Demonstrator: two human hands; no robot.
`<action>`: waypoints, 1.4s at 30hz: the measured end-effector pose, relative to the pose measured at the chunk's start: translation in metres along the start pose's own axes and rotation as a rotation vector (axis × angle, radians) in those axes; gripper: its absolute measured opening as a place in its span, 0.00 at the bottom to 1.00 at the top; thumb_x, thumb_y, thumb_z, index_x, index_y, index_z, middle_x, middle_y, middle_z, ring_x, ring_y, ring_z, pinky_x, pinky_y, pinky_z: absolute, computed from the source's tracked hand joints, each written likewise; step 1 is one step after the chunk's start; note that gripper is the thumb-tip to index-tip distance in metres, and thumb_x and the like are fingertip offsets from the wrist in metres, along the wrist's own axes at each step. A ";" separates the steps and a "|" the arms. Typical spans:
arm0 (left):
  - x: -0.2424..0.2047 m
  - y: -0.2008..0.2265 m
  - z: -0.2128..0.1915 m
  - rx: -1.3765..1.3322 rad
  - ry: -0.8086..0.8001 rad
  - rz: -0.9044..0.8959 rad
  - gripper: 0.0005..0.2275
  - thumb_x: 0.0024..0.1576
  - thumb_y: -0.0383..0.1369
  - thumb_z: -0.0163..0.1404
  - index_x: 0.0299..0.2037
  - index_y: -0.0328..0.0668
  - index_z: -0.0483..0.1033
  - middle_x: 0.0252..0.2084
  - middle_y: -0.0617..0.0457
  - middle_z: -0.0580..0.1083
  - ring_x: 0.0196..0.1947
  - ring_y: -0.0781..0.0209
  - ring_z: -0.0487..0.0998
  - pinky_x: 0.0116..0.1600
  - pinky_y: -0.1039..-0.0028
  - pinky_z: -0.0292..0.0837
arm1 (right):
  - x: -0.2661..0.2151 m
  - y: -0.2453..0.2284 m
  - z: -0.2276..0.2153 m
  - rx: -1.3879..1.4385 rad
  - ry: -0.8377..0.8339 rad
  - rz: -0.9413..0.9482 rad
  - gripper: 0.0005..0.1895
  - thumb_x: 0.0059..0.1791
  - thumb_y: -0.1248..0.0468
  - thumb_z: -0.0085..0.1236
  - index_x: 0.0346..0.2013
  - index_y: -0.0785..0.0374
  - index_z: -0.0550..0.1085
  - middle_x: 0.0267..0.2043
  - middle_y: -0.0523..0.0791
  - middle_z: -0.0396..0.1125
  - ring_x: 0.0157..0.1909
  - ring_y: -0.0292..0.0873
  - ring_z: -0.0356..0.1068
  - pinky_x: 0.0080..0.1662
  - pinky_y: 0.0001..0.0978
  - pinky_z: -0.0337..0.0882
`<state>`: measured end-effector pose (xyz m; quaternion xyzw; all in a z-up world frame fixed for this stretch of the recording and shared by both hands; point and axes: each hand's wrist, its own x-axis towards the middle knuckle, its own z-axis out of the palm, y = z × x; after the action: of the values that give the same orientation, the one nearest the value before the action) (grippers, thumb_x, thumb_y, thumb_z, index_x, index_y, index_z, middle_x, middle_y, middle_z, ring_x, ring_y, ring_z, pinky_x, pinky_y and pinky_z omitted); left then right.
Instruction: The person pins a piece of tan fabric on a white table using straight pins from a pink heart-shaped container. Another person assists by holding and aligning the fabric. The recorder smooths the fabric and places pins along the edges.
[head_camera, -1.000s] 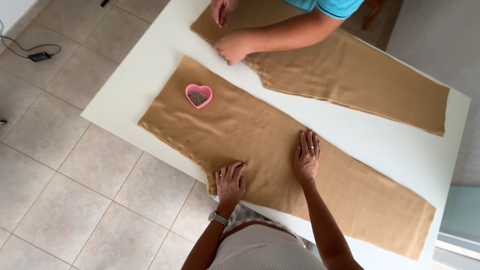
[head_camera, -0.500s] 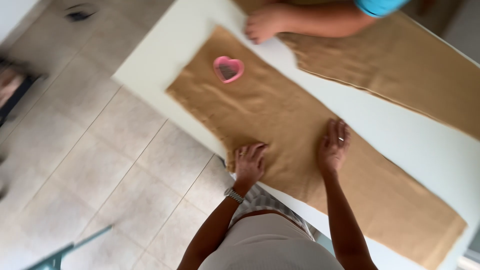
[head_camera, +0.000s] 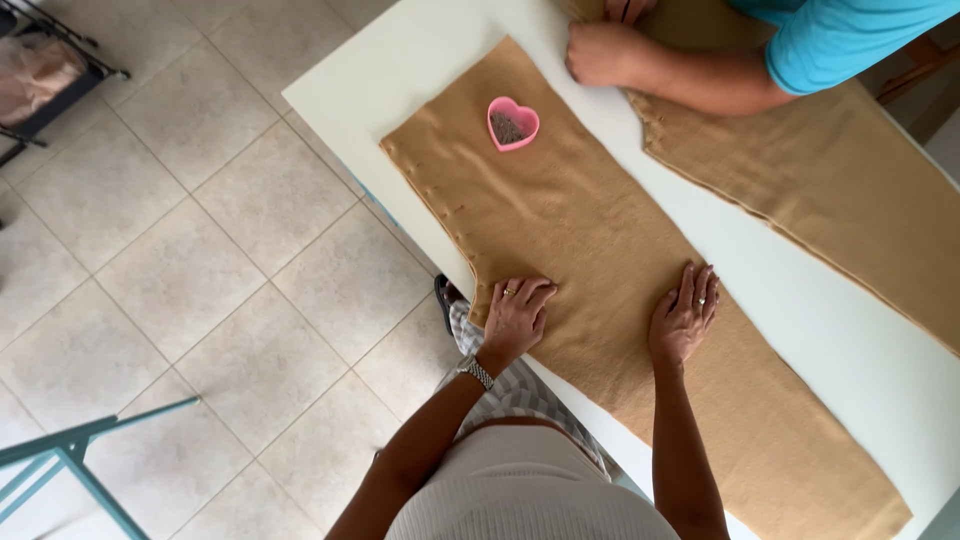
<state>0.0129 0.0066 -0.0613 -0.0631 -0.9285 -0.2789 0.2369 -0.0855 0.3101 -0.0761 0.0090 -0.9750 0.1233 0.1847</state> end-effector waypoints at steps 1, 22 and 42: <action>0.001 0.000 0.000 -0.001 -0.003 -0.003 0.16 0.56 0.29 0.52 0.53 0.59 0.83 0.54 0.65 0.75 0.55 0.59 0.76 0.60 0.62 0.66 | 0.001 -0.001 -0.001 0.001 -0.002 0.004 0.31 0.60 0.61 0.45 0.81 0.51 0.66 0.84 0.51 0.55 0.83 0.59 0.51 0.77 0.56 0.52; -0.046 0.054 -0.019 0.129 -0.277 0.199 0.32 0.62 0.48 0.56 0.77 0.55 0.65 0.84 0.49 0.55 0.86 0.39 0.46 0.82 0.33 0.39 | 0.002 0.013 0.010 -0.050 -0.048 -0.019 0.33 0.59 0.62 0.45 0.82 0.52 0.64 0.84 0.49 0.52 0.82 0.58 0.49 0.75 0.58 0.54; -0.057 0.044 -0.011 0.057 -0.377 0.262 0.33 0.61 0.51 0.54 0.79 0.64 0.62 0.87 0.55 0.50 0.87 0.43 0.40 0.83 0.34 0.27 | 0.004 -0.007 -0.005 -0.008 -0.128 0.078 0.34 0.61 0.61 0.38 0.85 0.48 0.55 0.85 0.51 0.49 0.84 0.59 0.45 0.78 0.57 0.48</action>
<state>0.0787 0.0377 -0.0587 -0.2276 -0.9477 -0.2025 0.0950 -0.0865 0.3051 -0.0687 -0.0219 -0.9849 0.1255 0.1173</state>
